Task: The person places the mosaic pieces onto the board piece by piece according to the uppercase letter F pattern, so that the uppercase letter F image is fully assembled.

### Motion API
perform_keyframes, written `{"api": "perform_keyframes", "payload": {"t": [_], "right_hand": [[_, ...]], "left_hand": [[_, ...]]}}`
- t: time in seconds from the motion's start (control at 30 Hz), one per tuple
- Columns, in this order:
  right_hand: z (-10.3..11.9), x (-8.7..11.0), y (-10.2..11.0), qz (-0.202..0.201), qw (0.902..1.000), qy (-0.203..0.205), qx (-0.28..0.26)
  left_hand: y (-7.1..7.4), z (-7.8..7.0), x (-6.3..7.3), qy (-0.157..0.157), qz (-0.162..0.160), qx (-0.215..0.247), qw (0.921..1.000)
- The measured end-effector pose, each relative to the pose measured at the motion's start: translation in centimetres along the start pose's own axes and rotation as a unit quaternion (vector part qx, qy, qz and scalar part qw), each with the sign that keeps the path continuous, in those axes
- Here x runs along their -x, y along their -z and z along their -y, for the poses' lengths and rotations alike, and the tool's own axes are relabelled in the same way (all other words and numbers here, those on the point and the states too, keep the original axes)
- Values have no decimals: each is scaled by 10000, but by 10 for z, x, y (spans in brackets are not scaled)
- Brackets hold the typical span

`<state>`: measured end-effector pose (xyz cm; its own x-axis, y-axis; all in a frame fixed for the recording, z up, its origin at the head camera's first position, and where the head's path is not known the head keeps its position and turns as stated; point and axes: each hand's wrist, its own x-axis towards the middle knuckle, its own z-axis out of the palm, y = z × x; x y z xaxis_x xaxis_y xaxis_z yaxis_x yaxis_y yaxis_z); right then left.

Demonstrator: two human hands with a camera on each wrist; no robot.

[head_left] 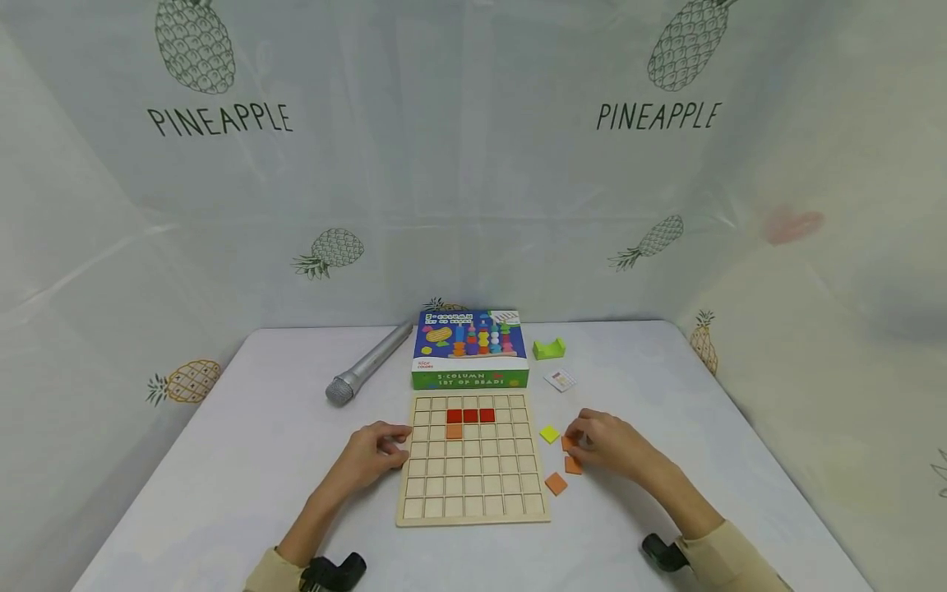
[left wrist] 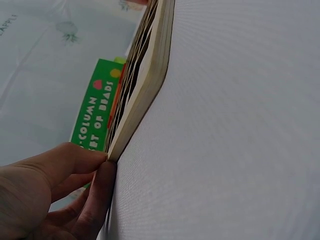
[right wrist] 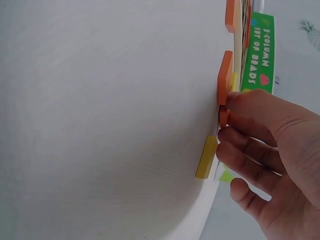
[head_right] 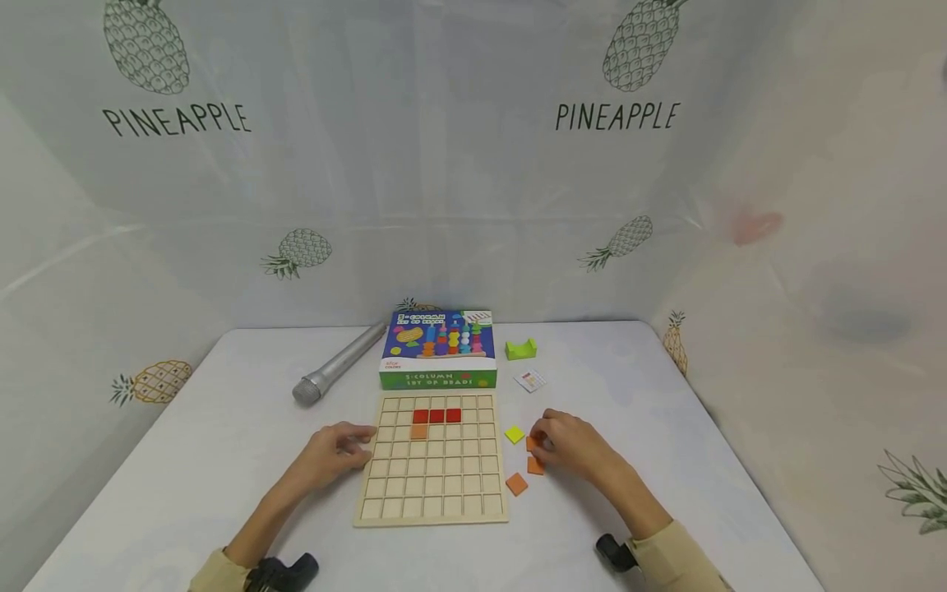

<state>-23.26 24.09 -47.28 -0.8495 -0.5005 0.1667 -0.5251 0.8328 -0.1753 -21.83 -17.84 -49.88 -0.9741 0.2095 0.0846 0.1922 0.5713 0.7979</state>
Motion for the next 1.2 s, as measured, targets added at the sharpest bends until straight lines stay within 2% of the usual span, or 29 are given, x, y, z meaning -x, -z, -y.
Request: {"api": "perform_keyframes", "payload": {"t": [0.2, 0.4, 0.6, 0.9, 1.2], "right_hand": [[4, -3, 4, -13, 9999, 48, -93], [15, -15, 5, 75, 9998, 134, -149], [35, -31, 4, 163, 9996, 216, -122], [69, -55, -3, 278, 9963, 599, -549], [98, -74, -18, 117, 9934, 1039, -477]], "left_hand": [[1, -2, 1, 3, -15, -17, 10000], [1, -2, 1, -40, -5, -6, 10000], [1, 0, 0, -86, 48, 24, 9999], [2, 0, 0, -46, 18, -30, 10000], [1, 0, 0, 25, 7, 16, 10000]]}}
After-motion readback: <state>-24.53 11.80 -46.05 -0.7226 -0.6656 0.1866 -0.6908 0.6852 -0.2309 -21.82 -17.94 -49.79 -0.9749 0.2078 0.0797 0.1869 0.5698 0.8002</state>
